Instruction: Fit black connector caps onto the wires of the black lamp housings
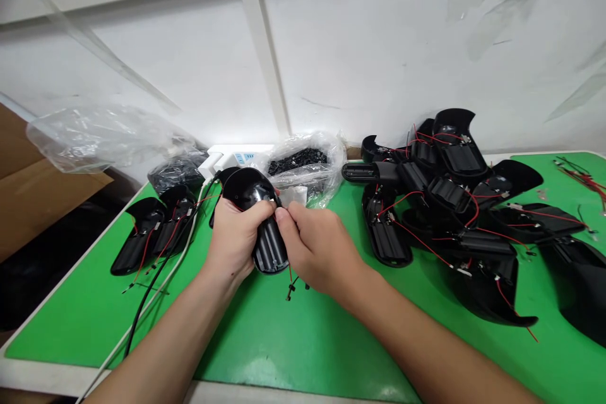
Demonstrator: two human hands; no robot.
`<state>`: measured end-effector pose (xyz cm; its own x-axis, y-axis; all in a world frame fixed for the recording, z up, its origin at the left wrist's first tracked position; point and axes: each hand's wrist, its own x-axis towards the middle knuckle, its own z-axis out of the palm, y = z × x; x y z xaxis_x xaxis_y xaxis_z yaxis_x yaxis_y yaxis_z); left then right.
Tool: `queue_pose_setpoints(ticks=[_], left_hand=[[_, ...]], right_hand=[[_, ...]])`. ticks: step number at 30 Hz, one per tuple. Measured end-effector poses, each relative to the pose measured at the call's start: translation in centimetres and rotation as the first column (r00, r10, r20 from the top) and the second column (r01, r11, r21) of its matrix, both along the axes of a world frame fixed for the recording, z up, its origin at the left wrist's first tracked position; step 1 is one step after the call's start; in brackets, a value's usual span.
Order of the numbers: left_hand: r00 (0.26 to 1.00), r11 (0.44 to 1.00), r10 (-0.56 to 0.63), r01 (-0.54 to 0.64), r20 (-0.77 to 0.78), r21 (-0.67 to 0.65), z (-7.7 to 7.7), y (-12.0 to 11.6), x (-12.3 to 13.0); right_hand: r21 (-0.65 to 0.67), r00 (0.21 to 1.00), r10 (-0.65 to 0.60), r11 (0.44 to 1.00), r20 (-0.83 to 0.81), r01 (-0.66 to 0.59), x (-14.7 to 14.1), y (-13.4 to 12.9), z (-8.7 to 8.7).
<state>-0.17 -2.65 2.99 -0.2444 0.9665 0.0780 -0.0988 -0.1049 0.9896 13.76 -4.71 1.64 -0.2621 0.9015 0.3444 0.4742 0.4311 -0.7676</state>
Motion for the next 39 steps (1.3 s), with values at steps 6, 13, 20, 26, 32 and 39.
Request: queue_pose_setpoints(ticks=[6, 13, 20, 26, 32, 39], left_hand=[[1.0, 1.0, -0.005, 0.005, 0.015, 0.006, 0.3, -0.2, 0.0], [0.948, 0.981, -0.105, 0.148, 0.3, -0.125, 1.2, -0.5, 0.4], [0.874, 0.957, -0.142, 0.242, 0.464, -0.163, 2.0, -0.7, 0.1], [0.87, 0.955, -0.159, 0.256, 0.466, -0.151, 2.0, -0.6, -0.1], [0.885, 0.966, -0.108, 0.202, 0.454, -0.163, 2.0, -0.5, -0.1], [0.896, 0.965, -0.092, 0.189, 0.435, -0.185, 1.8, -0.5, 0.0]], right_hand=[[0.028, 0.99, 0.035, 0.999, -0.135, -0.032, 0.0, -0.2, 0.0], [-0.231, 0.907, 0.003, 0.967, -0.422, -0.111, -0.1, 0.2, 0.2], [-0.516, 0.752, -0.025, 0.742, -0.659, -0.428, -0.4, 0.9, 0.7], [-0.591, 0.728, -0.012, 0.592, -0.686, -0.548, -0.5, 0.7, 0.6], [-0.598, 0.698, 0.069, 0.46, -0.713, -0.656, -0.7, 0.2, 0.3], [-0.519, 0.585, 0.122, 0.343, -0.802, -0.783, -1.3, -0.1, 0.0]])
